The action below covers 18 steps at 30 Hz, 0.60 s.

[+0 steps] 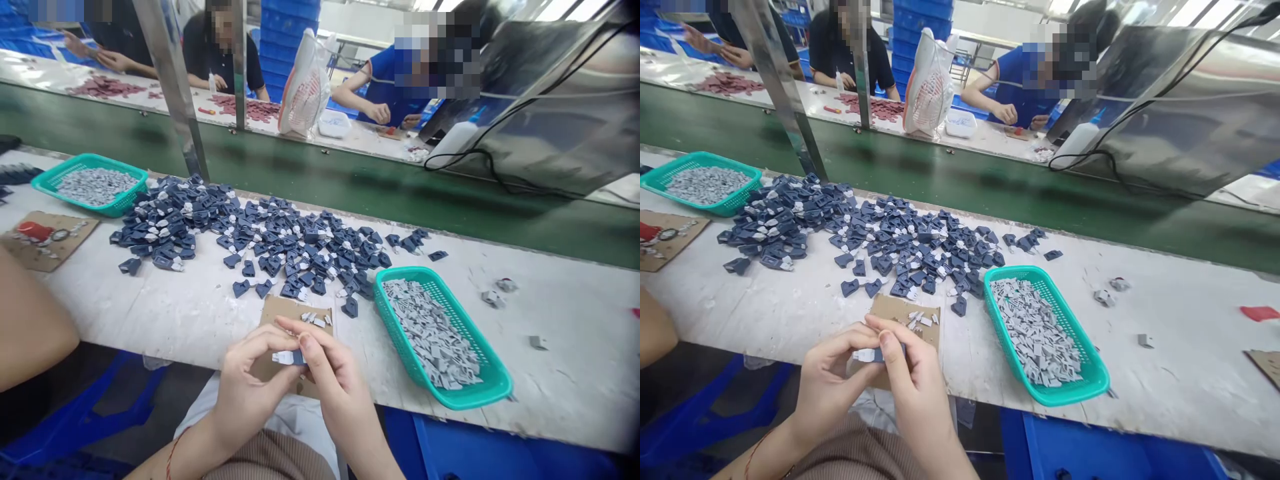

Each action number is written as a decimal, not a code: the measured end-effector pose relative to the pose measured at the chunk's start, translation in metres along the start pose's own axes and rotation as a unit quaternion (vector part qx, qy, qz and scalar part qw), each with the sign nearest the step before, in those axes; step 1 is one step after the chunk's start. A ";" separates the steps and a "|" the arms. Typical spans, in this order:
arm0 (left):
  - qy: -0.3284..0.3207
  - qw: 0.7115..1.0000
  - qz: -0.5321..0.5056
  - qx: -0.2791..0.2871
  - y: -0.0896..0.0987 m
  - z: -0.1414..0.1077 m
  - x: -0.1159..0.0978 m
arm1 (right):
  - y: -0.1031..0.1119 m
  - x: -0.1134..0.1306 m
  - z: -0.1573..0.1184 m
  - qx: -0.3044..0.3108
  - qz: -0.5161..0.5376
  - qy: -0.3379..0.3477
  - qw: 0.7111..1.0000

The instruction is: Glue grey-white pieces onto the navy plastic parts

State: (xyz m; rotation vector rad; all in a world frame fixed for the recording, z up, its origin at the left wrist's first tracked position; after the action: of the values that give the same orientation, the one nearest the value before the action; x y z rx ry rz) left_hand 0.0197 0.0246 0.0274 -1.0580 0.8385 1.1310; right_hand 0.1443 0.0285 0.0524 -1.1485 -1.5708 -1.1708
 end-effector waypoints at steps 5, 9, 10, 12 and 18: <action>-0.050 0.996 0.041 0.067 -0.009 -0.010 -0.012 | 0.006 -0.017 -0.021 -0.009 0.018 -0.065 0.998; -0.147 0.961 0.132 0.193 -0.015 -0.026 -0.019 | 0.008 -0.039 -0.046 0.000 0.049 -0.089 0.995; -0.160 0.955 0.141 0.207 -0.016 -0.030 -0.019 | 0.008 -0.043 -0.052 0.010 0.046 -0.078 0.996; -0.165 0.953 0.133 0.218 -0.017 -0.037 -0.019 | 0.013 -0.047 -0.064 0.032 0.017 -0.044 0.998; -0.108 0.974 0.140 0.139 0.012 -0.019 -0.016 | 0.110 -0.042 -0.055 -0.131 -0.268 0.017 0.954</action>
State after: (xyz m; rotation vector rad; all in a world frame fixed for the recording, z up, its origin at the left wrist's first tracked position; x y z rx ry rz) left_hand 0.0043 0.0030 0.0338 -0.5844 0.9573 1.2935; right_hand 0.2657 -0.0174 0.0454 -0.8714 -1.7995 -1.7877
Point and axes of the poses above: each hand's wrist, its own z-axis towards the middle knuckle, its own y-axis out of the back of the hand, x = y × z, the point moved 3 cm from there along z, towards the middle knuckle, and after that the axes turned 11 degrees about -z, right-handed, at the moved point
